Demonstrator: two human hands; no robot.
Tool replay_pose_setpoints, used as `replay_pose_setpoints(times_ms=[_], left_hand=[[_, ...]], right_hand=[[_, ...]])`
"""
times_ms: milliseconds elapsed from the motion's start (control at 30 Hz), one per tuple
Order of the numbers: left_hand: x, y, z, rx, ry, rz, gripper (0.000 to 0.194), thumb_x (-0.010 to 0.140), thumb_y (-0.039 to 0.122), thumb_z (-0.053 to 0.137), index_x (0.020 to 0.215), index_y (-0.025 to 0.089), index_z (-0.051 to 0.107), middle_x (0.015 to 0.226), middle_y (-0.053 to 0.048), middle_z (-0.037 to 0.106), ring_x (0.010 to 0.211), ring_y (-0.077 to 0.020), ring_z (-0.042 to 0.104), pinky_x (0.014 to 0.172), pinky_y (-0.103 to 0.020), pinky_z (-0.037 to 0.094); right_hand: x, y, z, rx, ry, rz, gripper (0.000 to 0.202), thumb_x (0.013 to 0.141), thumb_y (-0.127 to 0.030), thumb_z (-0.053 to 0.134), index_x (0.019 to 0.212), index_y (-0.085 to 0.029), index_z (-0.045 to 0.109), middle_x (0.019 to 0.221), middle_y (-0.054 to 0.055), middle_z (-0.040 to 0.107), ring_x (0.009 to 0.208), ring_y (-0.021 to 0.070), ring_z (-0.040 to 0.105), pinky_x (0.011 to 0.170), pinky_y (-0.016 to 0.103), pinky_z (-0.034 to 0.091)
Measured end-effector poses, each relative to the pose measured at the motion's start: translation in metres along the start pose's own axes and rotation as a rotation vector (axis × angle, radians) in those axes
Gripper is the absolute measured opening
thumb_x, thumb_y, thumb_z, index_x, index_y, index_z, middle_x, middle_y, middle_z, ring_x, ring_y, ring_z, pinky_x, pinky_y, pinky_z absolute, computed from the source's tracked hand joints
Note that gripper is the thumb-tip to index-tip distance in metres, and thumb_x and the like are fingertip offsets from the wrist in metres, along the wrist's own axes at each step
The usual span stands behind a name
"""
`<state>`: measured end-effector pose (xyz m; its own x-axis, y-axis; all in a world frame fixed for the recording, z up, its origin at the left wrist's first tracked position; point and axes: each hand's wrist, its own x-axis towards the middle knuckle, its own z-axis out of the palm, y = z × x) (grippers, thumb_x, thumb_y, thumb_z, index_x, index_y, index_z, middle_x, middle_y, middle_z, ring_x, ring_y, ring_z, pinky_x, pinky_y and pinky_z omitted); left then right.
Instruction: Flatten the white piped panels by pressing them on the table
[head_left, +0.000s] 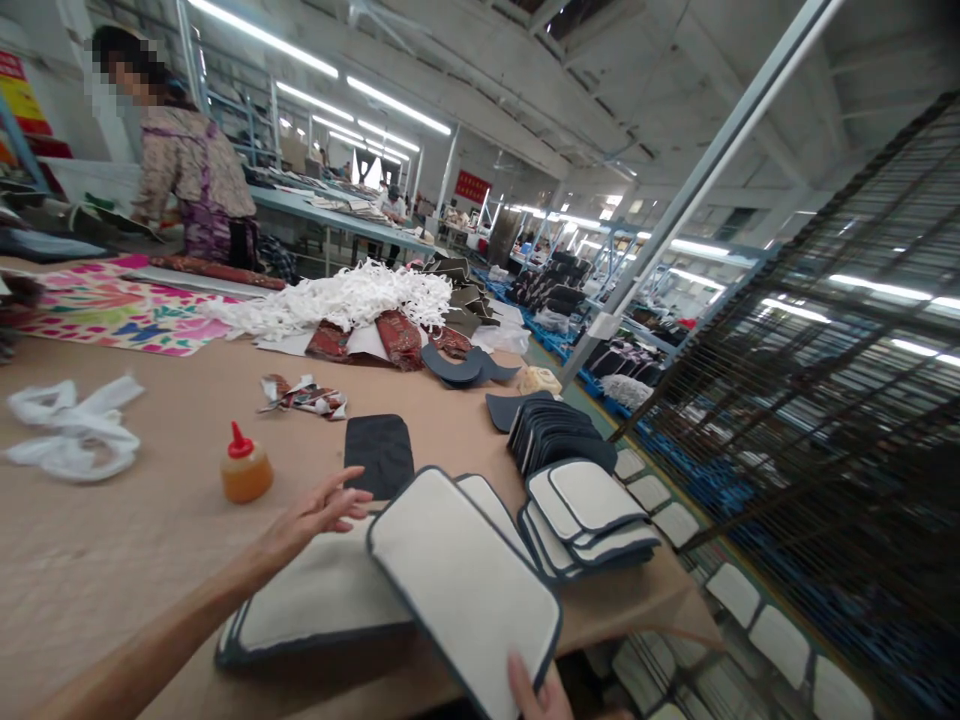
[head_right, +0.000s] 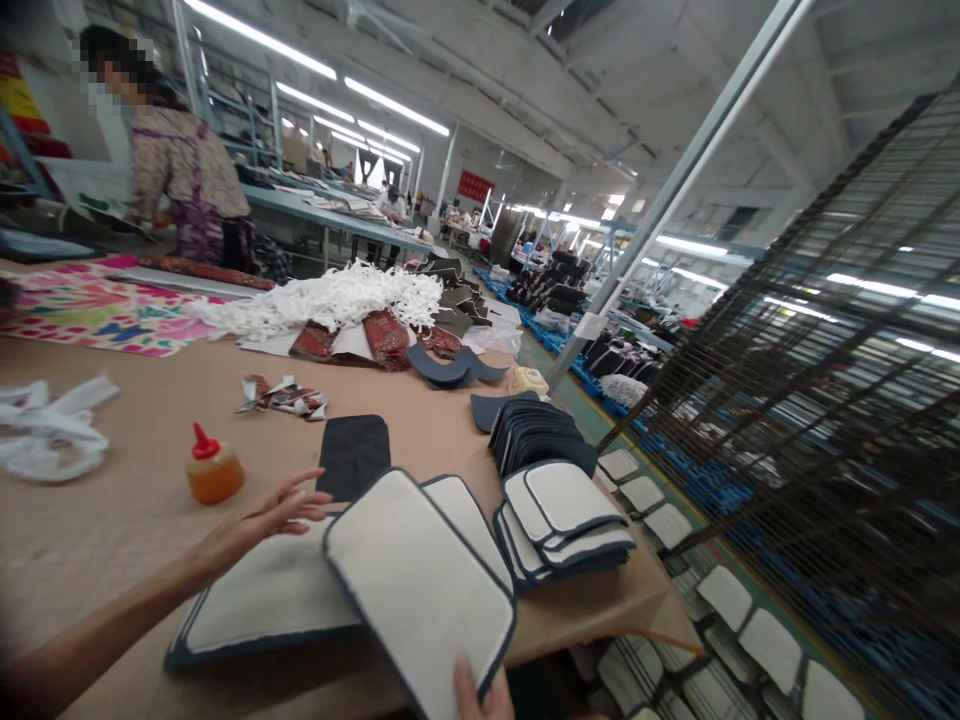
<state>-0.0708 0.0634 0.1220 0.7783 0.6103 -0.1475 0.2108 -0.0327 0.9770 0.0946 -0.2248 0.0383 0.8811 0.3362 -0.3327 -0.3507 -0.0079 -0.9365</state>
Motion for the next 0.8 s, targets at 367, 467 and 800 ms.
replay_pose_setpoints(times_ms=[367,467,800], left_hand=[[-0.044,-0.098,-0.039,0.493,0.356,-0.225,0.08,0.059,0.057,0.053,0.121,0.007,0.045,0.125,-0.018,0.048,0.117,-0.0333,0.042,0.097,-0.044,0.034],[-0.046,-0.102,-0.034,0.526,0.331,-0.242,0.086,0.063,0.058,0.047,0.125,0.0,0.038,0.128,-0.021,0.043,0.118,-0.0309,0.041,0.101,-0.042,0.031],[-0.053,-0.126,-0.041,0.435,0.341,-0.137,0.075,0.07,0.055,0.042,0.125,0.006,0.038,0.132,-0.016,0.041,0.121,-0.0262,0.037,0.103,-0.039,0.028]], right_hand=[[0.045,0.016,-0.013,-0.62,0.248,-0.252,0.086,0.062,-0.074,0.039,0.112,-0.005,0.049,0.106,0.022,0.057,0.083,0.0278,0.059,0.071,0.034,0.047],[0.02,0.02,0.053,-0.603,-0.165,-0.245,0.063,0.068,-0.064,0.045,0.099,-0.011,0.06,0.103,0.015,0.061,0.098,0.0263,0.055,0.081,0.03,0.045],[0.025,0.021,0.104,-0.429,-0.217,-0.068,0.08,0.054,-0.054,0.065,0.109,0.002,0.05,0.086,0.015,0.063,0.078,0.0238,0.06,0.072,0.031,0.047]])
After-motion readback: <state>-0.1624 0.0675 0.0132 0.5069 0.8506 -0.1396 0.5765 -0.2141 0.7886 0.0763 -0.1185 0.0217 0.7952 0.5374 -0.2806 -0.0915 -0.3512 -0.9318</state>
